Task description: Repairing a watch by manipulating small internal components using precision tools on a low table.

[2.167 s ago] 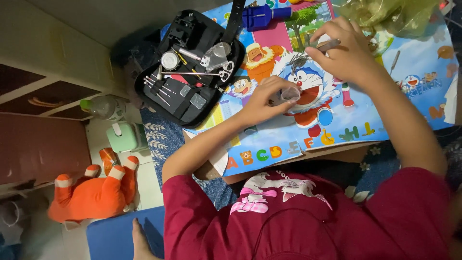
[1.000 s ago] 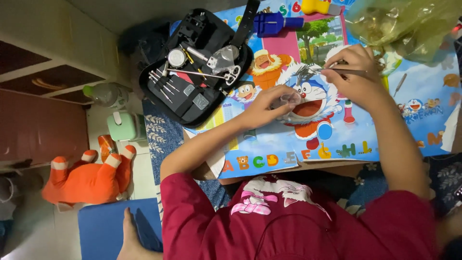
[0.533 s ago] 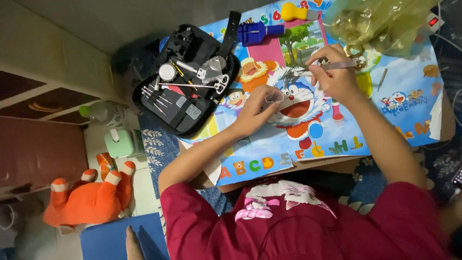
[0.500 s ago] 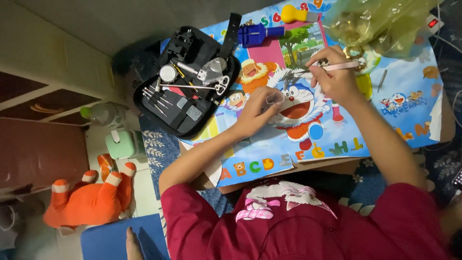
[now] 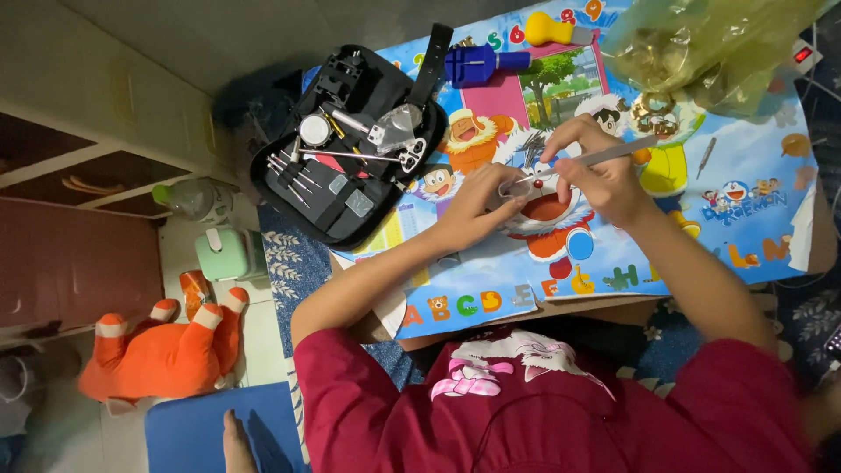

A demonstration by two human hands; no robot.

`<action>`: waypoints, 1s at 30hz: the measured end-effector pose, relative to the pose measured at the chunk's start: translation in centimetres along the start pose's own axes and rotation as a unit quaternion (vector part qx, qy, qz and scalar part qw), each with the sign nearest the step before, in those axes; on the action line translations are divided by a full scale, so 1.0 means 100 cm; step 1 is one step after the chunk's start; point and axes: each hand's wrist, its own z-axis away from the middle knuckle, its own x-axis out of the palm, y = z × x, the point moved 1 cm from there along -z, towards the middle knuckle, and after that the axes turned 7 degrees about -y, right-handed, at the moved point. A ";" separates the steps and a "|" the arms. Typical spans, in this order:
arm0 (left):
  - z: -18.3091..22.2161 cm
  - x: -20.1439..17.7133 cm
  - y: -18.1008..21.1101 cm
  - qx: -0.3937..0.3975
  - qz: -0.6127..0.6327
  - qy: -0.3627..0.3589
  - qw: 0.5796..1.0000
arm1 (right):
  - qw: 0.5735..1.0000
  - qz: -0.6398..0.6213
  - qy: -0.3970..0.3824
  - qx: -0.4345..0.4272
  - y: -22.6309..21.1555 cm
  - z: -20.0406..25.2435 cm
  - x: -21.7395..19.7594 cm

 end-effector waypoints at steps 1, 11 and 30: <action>0.000 0.000 0.000 -0.001 0.001 0.000 1.000 | 1.000 0.000 0.000 0.001 0.002 0.000 0.000; -0.001 -0.002 0.006 -0.006 0.017 0.009 1.000 | 1.000 -0.006 0.023 -0.008 0.010 0.003 -0.013; -0.006 -0.012 0.031 -0.025 0.003 -0.032 0.999 | 0.902 0.425 -0.020 0.069 -0.010 0.005 -0.044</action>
